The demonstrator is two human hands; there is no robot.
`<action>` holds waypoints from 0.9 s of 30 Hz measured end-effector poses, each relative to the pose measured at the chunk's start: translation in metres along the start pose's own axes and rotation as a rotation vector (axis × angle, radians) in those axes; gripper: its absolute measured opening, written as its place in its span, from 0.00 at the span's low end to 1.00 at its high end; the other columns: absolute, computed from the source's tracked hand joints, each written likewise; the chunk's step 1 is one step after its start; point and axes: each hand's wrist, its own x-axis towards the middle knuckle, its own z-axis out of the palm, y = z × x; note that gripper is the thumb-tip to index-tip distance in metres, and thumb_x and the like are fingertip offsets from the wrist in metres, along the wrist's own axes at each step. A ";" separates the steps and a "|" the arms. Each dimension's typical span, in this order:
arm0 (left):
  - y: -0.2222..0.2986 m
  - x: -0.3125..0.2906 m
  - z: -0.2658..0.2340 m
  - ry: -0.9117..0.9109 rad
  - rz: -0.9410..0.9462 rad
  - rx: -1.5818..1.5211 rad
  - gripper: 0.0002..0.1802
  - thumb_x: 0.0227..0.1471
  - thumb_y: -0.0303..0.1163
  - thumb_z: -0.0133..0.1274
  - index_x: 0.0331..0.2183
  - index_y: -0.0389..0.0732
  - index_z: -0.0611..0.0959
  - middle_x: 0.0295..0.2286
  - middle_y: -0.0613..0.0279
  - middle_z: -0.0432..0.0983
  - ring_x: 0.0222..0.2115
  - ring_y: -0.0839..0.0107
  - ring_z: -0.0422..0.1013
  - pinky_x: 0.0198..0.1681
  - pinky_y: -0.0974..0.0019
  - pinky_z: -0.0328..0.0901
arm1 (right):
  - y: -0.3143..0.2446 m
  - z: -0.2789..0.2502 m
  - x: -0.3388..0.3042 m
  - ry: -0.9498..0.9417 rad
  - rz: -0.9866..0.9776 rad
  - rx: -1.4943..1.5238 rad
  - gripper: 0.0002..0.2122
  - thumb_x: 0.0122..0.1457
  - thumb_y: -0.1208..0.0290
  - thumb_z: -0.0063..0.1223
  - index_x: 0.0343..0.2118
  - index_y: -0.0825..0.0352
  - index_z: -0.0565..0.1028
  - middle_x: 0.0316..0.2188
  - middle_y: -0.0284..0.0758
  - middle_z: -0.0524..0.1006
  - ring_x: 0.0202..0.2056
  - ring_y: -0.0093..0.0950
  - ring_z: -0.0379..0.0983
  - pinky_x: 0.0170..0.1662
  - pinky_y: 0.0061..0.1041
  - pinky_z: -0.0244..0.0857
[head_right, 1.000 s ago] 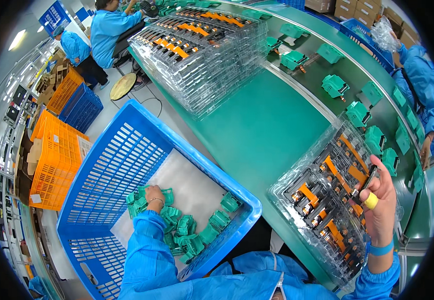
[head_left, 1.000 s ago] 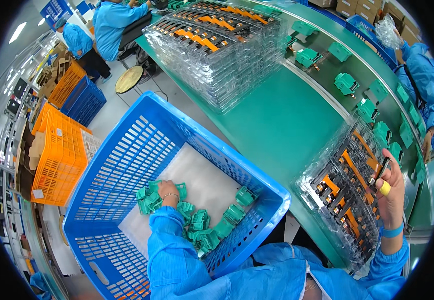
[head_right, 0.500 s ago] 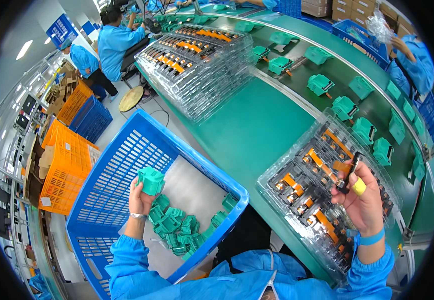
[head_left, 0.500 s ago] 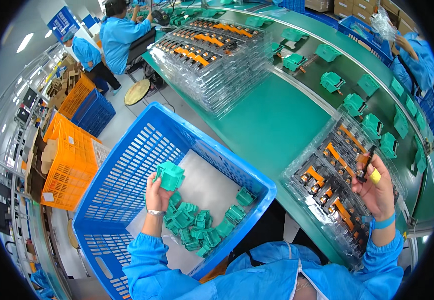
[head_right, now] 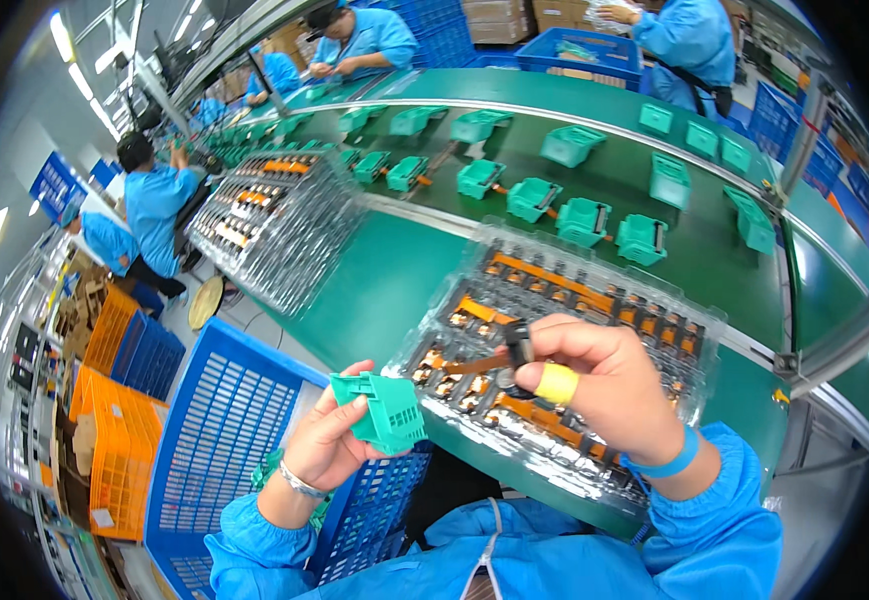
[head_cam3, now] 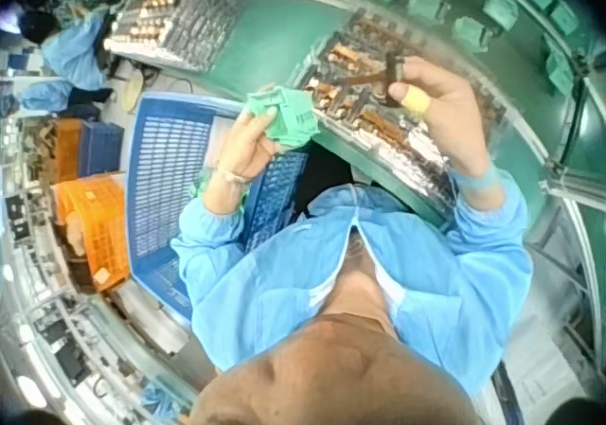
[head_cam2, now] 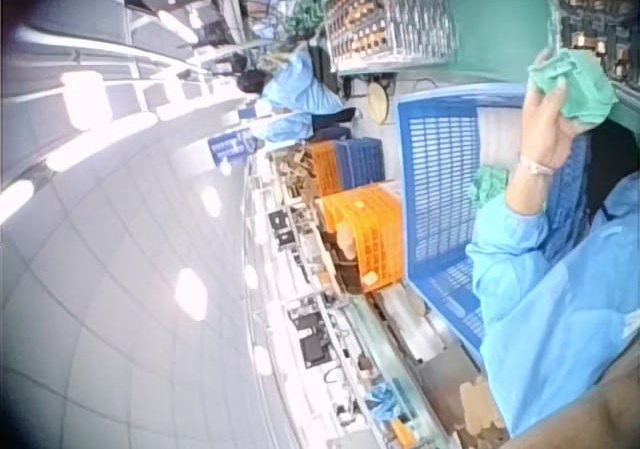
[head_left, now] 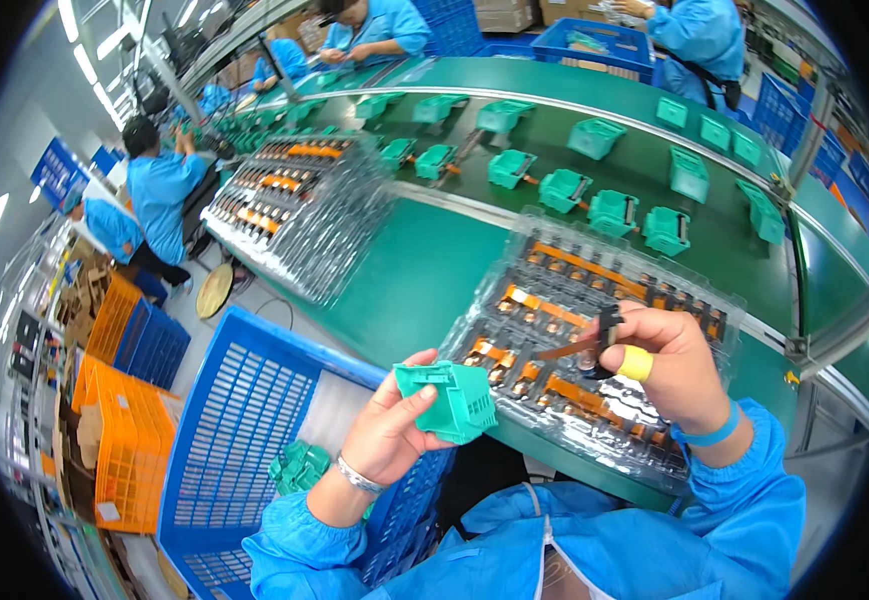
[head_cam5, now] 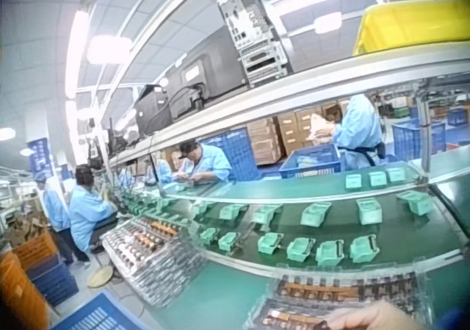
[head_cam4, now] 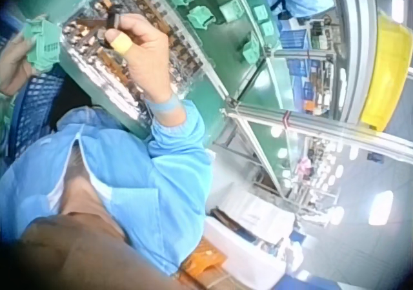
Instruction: The person assembles electronic components into green plastic cases by hand, taking components from a plastic tray and a blue bin and inserting them into the cases.
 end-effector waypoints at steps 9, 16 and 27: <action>-0.031 0.028 0.037 -0.130 0.023 0.459 0.31 0.49 0.19 0.48 0.54 0.32 0.56 0.48 0.55 0.63 0.47 0.67 0.64 0.47 0.66 0.64 | -0.001 -0.005 -0.009 0.081 -0.306 -0.282 0.10 0.48 0.81 0.55 0.36 0.72 0.74 0.30 0.36 0.73 0.32 0.24 0.71 0.34 0.21 0.66; -0.045 0.037 0.047 -0.155 0.244 0.716 0.33 0.49 0.20 0.50 0.54 0.30 0.55 0.48 0.52 0.62 0.47 0.70 0.63 0.48 0.68 0.62 | 0.011 -0.006 -0.011 0.066 -0.411 -0.679 0.09 0.46 0.78 0.56 0.32 0.70 0.75 0.26 0.37 0.73 0.27 0.33 0.71 0.28 0.27 0.65; -0.046 0.036 0.048 -0.232 0.220 0.734 0.37 0.46 0.18 0.53 0.55 0.31 0.54 0.49 0.51 0.61 0.48 0.68 0.63 0.50 0.66 0.61 | 0.030 -0.015 -0.002 -0.033 -0.332 -0.741 0.07 0.46 0.78 0.57 0.30 0.71 0.75 0.24 0.38 0.72 0.26 0.32 0.70 0.27 0.26 0.63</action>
